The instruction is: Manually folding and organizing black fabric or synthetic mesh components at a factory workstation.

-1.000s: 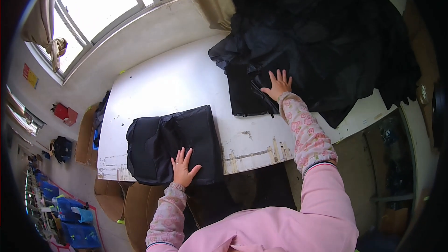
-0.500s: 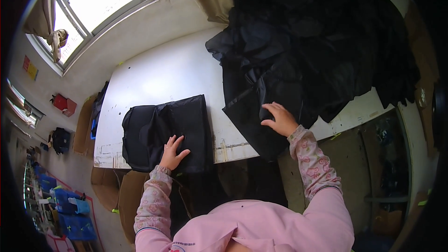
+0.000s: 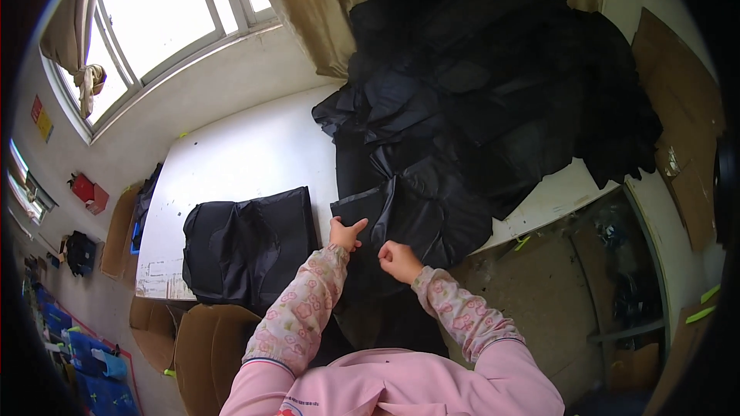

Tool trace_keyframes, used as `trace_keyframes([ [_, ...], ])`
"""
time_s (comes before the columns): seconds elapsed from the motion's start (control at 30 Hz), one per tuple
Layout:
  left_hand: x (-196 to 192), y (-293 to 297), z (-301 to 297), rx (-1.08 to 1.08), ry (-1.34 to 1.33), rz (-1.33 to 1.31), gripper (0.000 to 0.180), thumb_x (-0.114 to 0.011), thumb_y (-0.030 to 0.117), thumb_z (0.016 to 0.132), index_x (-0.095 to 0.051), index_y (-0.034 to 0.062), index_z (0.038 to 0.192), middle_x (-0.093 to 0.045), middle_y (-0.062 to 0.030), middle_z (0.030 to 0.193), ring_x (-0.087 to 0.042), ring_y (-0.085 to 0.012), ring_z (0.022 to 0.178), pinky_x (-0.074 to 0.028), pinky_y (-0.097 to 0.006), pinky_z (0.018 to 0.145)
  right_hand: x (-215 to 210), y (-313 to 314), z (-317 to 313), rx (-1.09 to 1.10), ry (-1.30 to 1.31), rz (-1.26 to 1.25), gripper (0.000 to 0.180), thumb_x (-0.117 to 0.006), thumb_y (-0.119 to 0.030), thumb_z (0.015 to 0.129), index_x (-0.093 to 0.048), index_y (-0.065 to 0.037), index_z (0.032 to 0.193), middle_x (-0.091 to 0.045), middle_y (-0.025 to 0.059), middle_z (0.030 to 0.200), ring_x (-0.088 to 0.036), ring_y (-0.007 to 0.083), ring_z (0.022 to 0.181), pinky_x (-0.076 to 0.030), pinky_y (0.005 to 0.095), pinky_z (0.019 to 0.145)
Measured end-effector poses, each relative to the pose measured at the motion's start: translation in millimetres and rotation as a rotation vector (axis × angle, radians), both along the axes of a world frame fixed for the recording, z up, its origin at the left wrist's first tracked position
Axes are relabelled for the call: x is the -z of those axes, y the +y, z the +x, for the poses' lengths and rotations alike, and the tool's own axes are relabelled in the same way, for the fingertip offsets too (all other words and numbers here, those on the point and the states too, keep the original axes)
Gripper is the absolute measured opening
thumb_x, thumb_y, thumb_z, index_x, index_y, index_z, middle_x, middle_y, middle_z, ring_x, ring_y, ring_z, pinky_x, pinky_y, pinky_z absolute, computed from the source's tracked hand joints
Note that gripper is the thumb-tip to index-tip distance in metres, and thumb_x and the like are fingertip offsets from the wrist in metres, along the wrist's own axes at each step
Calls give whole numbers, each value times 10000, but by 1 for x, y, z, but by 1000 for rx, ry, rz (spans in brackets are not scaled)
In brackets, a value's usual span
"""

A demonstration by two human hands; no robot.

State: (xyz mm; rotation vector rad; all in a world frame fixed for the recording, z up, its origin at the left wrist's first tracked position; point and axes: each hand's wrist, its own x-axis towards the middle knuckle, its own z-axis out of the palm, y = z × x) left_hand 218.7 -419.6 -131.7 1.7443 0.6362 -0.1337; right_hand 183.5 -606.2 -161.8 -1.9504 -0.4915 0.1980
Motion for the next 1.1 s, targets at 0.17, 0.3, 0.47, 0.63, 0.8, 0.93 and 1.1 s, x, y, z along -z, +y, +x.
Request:
trace_keyframes([
  [0.17, 39, 23, 4, 65, -43, 434, 784, -862, 312, 679, -408, -6, 1234, -649, -163, 946, -655, -281, 672, -522, -360, 590, -12, 20, -37, -183, 226, 183, 107, -647, -69, 840, -584, -15, 908, -599, 29, 675, -581, 101, 571, -480, 269, 518],
  [0.3, 32, 15, 12, 212, -64, 605, 489, -839, 280, 705, -572, 32, 1030, -675, -166, 871, -663, -322, 871, -501, -391, 803, -15, 5, -27, -425, 231, 35, 142, -664, -80, 843, -599, -3, 942, -613, 48, 677, -605, 138, 589, -503, 298, 578],
  [0.47, 36, 26, 2, 257, -214, 654, 248, -736, 239, 819, -595, 44, 879, -661, -170, 831, -643, -356, 819, -494, -416, 750, -89, -26, 49, 100, -518, 13, 385, -714, -81, 759, -569, -46, 1114, -562, 152, 1165, -565, 331, 1095, -472, 371, 922],
  [0.63, -35, -13, -8, 361, -547, 595, 213, -673, 167, 875, -507, 34, 889, -613, -177, 774, -613, -373, 739, -477, -418, 658, -94, -70, 121, 75, -301, -393, 831, -786, -225, 727, -337, -109, 1417, -490, 168, 1355, -437, 345, 1294, -339, 416, 1078],
  [0.8, -114, -13, -6, 204, -833, 350, 172, -617, 141, 935, -484, 33, 911, -598, -110, 822, -627, -199, 686, -506, -352, 612, -130, -70, 127, -365, -244, -90, 490, -755, -213, 746, -578, -43, 1170, -669, 177, 1024, -645, 349, 975, -496, 409, 843],
  [0.93, -177, -21, -22, 211, -530, -377, 385, -618, 214, 947, -430, 70, 1249, -537, -76, 1103, -594, -141, 823, -515, -289, 766, -193, -40, 54, 58, -665, -198, 226, -681, -168, 804, -611, -23, 962, -646, 166, 876, -621, 416, 782, -509, 453, 667],
  [1.1, -172, -25, -19, 468, -480, -436, 475, -565, 93, 908, -436, 48, 1363, -613, -66, 1078, -582, -108, 927, -476, -243, 751, -192, -17, 6, -321, -633, -200, 365, -709, -206, 807, -576, -5, 1081, -613, 182, 1017, -622, 373, 897, -520, 419, 764],
])
